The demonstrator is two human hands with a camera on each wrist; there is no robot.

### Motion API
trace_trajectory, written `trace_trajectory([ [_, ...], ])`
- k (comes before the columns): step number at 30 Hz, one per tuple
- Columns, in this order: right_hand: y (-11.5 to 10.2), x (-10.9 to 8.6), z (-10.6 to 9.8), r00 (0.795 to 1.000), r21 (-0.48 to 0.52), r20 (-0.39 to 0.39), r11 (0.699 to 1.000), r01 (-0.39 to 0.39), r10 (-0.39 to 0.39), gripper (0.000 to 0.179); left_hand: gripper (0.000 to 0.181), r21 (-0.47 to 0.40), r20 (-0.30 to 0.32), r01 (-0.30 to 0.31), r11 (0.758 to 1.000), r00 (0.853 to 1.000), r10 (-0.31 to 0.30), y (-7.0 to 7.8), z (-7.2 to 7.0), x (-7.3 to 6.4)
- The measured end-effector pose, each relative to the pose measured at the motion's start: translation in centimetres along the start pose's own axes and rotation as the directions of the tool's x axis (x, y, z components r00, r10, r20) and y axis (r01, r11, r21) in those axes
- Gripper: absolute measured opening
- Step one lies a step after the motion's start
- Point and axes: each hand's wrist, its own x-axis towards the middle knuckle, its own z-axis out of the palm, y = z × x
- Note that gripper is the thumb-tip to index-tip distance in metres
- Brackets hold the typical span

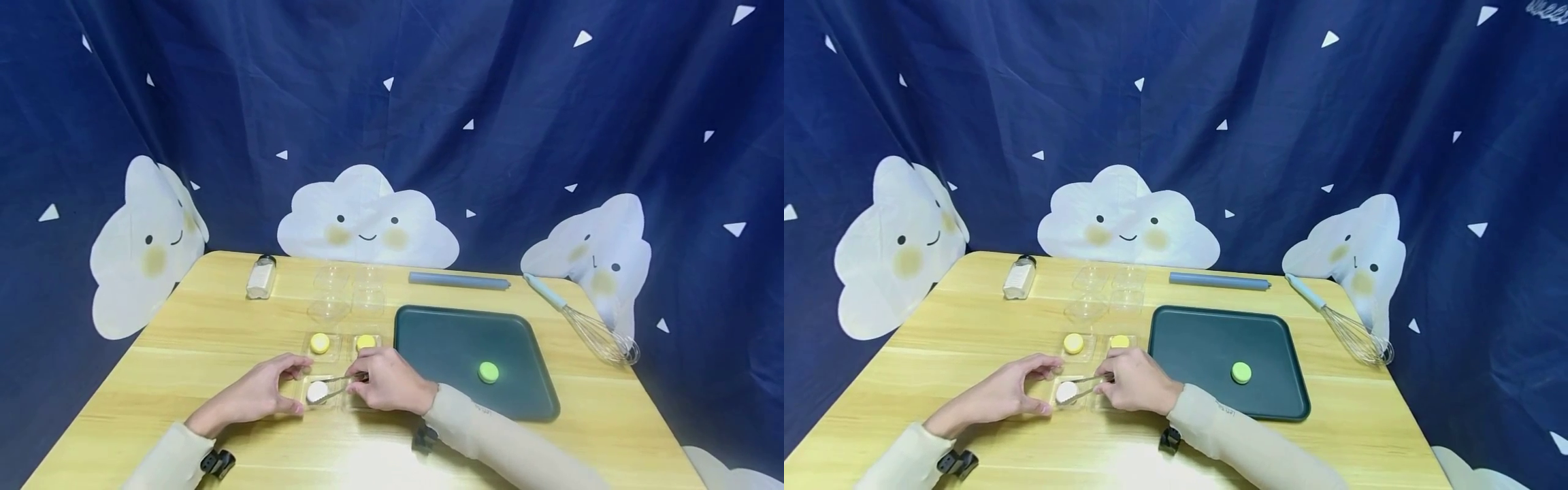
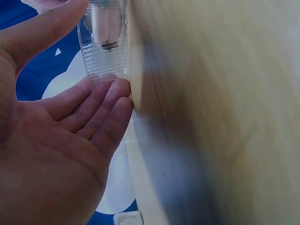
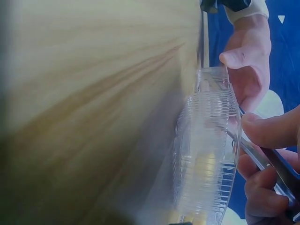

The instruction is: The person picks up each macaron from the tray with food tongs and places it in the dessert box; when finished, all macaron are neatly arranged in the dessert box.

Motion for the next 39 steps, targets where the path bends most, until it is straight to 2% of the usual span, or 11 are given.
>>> trace_trajectory([
  [17,-0.30,0.34,0.21,0.999,-0.011,0.033,0.999,-0.034,0.035,0.014,0.083,-0.010,0.004,0.013,1.000,1.000,-0.013,-0.09,-0.02,0.03],
  [25,-0.61,0.44,0.11,0.998,-0.029,0.037,0.998,-0.051,0.052,0.013,0.083,-0.001,0.000,-0.014,1.000,1.000,0.014,-0.13,-0.01,-0.10],
  [39,-0.66,0.59,0.10,0.999,-0.059,0.028,0.998,-0.017,0.019,0.015,0.084,-0.010,0.000,-0.013,1.000,1.000,0.013,-0.02,-0.13,-0.14],
])
